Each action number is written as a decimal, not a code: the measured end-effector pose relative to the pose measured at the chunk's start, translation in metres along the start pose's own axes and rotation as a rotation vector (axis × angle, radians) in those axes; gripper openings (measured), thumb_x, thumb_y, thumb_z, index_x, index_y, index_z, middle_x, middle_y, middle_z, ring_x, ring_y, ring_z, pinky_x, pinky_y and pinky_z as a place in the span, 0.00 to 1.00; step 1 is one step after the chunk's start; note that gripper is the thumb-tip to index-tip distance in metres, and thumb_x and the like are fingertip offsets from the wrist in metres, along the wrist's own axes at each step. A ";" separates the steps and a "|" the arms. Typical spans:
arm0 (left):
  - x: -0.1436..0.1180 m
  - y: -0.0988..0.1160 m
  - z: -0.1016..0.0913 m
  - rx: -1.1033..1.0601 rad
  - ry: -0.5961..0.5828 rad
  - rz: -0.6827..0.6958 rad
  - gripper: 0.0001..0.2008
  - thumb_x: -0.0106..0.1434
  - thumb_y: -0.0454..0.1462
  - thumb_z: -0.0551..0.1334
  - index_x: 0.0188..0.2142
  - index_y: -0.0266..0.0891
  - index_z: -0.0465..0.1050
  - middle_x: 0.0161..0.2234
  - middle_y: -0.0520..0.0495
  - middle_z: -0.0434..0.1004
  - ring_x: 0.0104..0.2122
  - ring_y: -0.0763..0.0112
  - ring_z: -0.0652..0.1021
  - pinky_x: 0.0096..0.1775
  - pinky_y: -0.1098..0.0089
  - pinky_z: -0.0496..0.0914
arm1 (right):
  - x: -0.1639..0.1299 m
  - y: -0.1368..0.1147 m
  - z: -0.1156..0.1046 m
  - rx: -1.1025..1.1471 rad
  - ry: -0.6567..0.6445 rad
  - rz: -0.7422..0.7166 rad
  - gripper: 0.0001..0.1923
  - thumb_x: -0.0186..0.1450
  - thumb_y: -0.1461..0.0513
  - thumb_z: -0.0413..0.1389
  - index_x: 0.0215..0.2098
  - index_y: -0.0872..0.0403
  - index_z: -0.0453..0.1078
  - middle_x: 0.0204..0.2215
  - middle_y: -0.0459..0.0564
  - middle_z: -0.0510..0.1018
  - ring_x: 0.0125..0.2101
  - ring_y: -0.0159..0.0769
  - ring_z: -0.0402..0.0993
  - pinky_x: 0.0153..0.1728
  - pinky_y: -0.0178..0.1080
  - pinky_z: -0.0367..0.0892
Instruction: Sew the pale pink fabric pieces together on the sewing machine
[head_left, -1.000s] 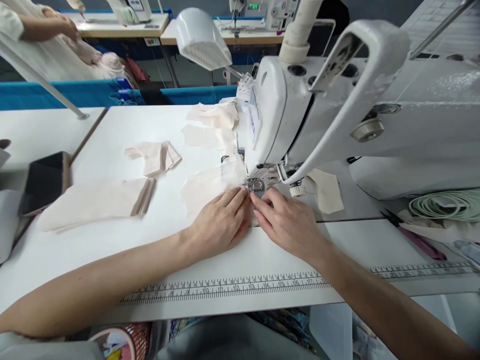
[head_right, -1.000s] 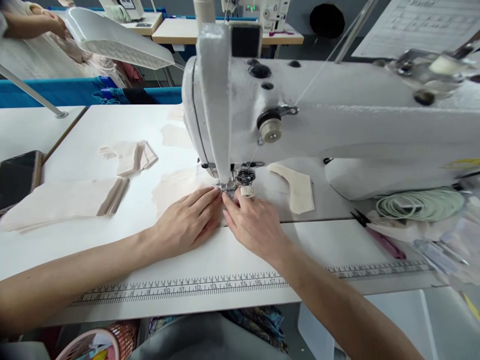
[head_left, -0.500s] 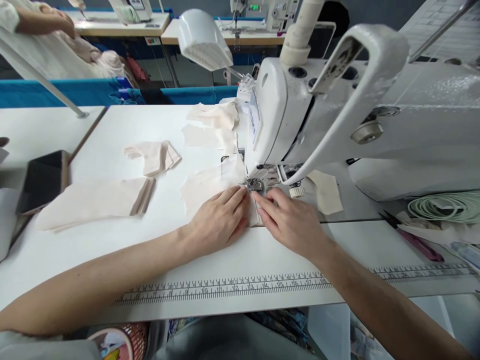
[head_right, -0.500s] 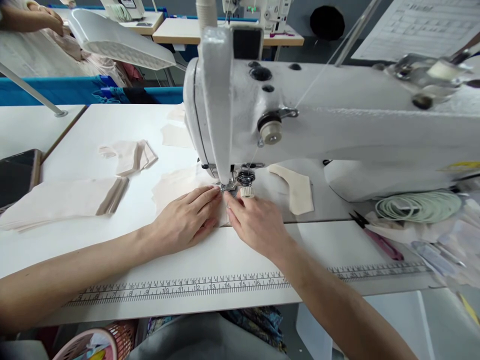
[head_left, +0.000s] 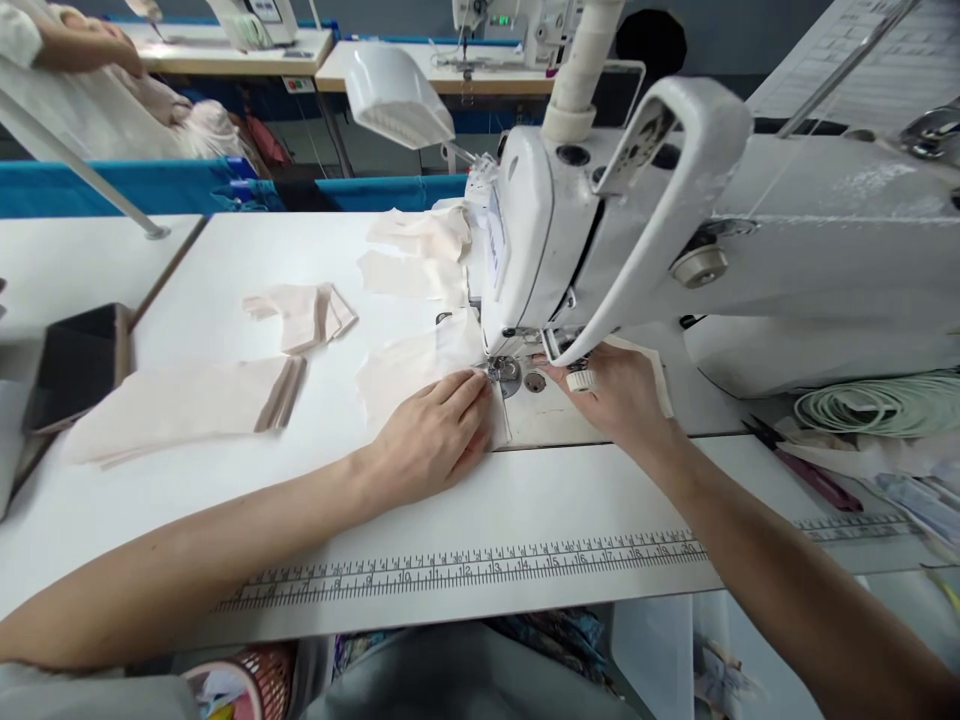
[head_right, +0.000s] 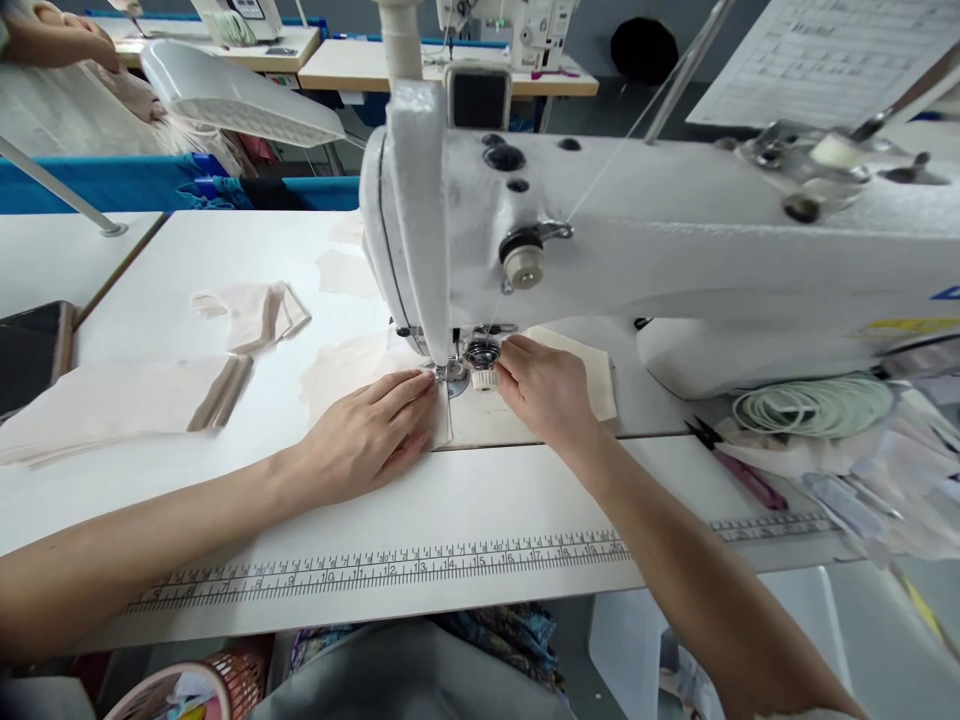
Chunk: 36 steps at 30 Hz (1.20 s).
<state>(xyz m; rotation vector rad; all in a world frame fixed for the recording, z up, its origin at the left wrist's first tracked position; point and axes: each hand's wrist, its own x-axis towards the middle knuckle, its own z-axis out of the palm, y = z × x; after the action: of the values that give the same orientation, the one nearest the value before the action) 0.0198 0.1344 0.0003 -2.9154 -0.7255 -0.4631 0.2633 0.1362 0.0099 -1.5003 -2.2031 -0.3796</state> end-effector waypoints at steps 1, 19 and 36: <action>0.000 0.000 0.000 -0.011 -0.003 -0.001 0.22 0.69 0.38 0.53 0.54 0.19 0.68 0.55 0.27 0.70 0.57 0.49 0.70 0.54 0.55 0.73 | -0.001 0.000 0.002 0.010 0.015 0.007 0.21 0.72 0.60 0.45 0.24 0.56 0.70 0.19 0.47 0.72 0.20 0.30 0.67 0.20 0.33 0.49; 0.001 0.002 -0.006 0.010 0.002 -0.012 0.19 0.69 0.38 0.53 0.52 0.24 0.70 0.55 0.30 0.71 0.55 0.50 0.72 0.52 0.53 0.73 | -0.012 -0.003 -0.005 0.290 -0.135 -0.048 0.19 0.71 0.54 0.49 0.29 0.54 0.73 0.25 0.47 0.77 0.26 0.31 0.70 0.26 0.34 0.58; -0.008 0.017 -0.014 0.005 0.105 0.072 0.07 0.68 0.31 0.55 0.39 0.35 0.72 0.39 0.45 0.79 0.40 0.66 0.78 0.37 0.68 0.75 | -0.024 -0.016 -0.012 0.400 -0.257 -0.426 0.11 0.71 0.61 0.49 0.43 0.55 0.72 0.39 0.51 0.77 0.37 0.35 0.72 0.37 0.38 0.68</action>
<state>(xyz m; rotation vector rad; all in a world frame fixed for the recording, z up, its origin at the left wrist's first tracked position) 0.0177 0.1135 0.0104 -2.8757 -0.6053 -0.6013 0.2583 0.1052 0.0081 -0.9065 -2.6055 0.1355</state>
